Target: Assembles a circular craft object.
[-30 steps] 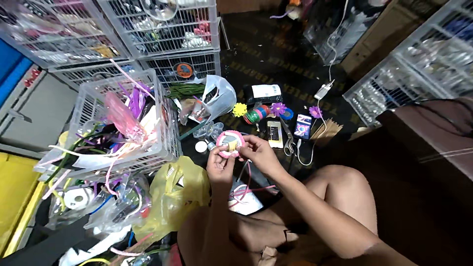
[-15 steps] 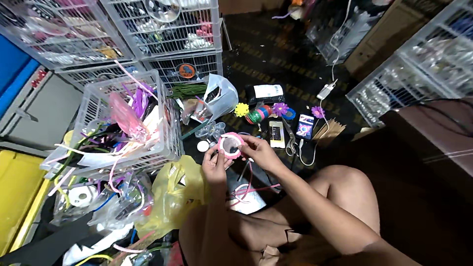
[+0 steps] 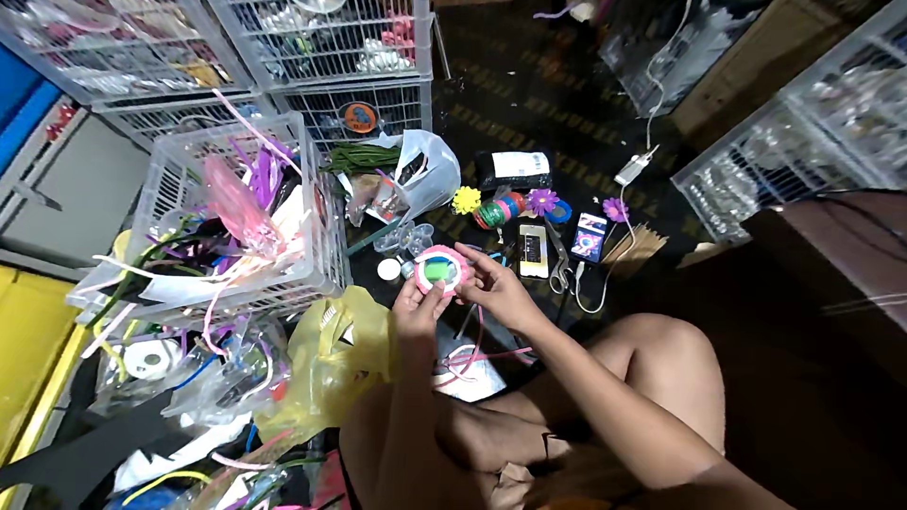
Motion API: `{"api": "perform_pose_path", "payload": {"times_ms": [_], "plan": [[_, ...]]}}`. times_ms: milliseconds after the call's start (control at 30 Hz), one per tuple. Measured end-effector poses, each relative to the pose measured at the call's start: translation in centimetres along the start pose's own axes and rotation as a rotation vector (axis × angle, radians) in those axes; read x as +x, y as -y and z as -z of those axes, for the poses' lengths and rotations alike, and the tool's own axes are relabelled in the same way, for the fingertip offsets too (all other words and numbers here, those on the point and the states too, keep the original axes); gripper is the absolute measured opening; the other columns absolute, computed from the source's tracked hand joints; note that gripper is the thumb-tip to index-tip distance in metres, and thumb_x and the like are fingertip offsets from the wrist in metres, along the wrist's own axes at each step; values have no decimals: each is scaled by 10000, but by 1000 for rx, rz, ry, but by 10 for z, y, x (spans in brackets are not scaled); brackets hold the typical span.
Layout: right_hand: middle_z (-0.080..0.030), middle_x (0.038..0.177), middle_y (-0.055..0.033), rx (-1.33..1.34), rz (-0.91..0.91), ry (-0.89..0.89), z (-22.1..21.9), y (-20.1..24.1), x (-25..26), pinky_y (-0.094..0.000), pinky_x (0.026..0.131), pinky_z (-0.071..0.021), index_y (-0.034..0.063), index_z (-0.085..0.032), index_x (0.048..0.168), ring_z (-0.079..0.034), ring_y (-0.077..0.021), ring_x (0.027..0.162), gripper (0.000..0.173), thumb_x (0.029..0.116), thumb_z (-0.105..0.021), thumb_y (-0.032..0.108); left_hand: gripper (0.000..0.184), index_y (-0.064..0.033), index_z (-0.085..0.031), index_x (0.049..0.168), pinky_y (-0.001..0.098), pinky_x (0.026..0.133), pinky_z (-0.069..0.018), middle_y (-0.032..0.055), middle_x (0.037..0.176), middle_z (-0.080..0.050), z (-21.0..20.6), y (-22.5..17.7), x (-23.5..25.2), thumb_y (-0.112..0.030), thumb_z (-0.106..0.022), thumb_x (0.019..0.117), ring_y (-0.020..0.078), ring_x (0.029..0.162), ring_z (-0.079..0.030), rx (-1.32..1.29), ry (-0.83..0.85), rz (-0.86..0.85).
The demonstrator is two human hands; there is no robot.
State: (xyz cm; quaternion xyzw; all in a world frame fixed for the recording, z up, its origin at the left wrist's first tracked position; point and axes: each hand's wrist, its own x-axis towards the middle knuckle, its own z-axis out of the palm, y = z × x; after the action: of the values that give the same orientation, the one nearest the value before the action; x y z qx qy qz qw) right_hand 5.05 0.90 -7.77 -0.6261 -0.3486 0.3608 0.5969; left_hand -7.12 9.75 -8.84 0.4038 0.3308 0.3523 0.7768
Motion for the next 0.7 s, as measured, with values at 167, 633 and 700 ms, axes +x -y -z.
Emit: {"api": "perform_pose_path", "payload": {"times_ms": [167, 633, 700], "plan": [[-697, 967, -84, -7, 67, -10, -1, -4, 0, -297, 745, -610, 67, -458, 1520, -686, -127, 773, 630, 931, -662, -24, 276, 35, -571, 1229, 300, 776, -622, 123, 978, -707, 0, -4, -1, 91, -603, 961, 162, 832, -722, -42, 4, 108], [-724, 1008, -70, 15, 49, -35, 0, -3, -1, -297, 795, -621, 17, -578, 1379, -713, -119, 825, 380, 999, -583, 13, 339, 58, -589, 1208, 322, 738, -639, 114, 910, -737, 1, 8, 0, 93, -678, 883, 164, 785, -739, 179, 61, -226], [-723, 987, -68, -21, 51, -89, -3, 0, -2, -295, 779, -618, 2, -614, 1316, -709, -110, 811, 315, 1005, -602, 51, 336, 53, -564, 1238, 320, 695, -647, 122, 908, -734, -2, 7, -1, 80, -659, 917, 173, 761, -743, 197, 50, -220]]}}
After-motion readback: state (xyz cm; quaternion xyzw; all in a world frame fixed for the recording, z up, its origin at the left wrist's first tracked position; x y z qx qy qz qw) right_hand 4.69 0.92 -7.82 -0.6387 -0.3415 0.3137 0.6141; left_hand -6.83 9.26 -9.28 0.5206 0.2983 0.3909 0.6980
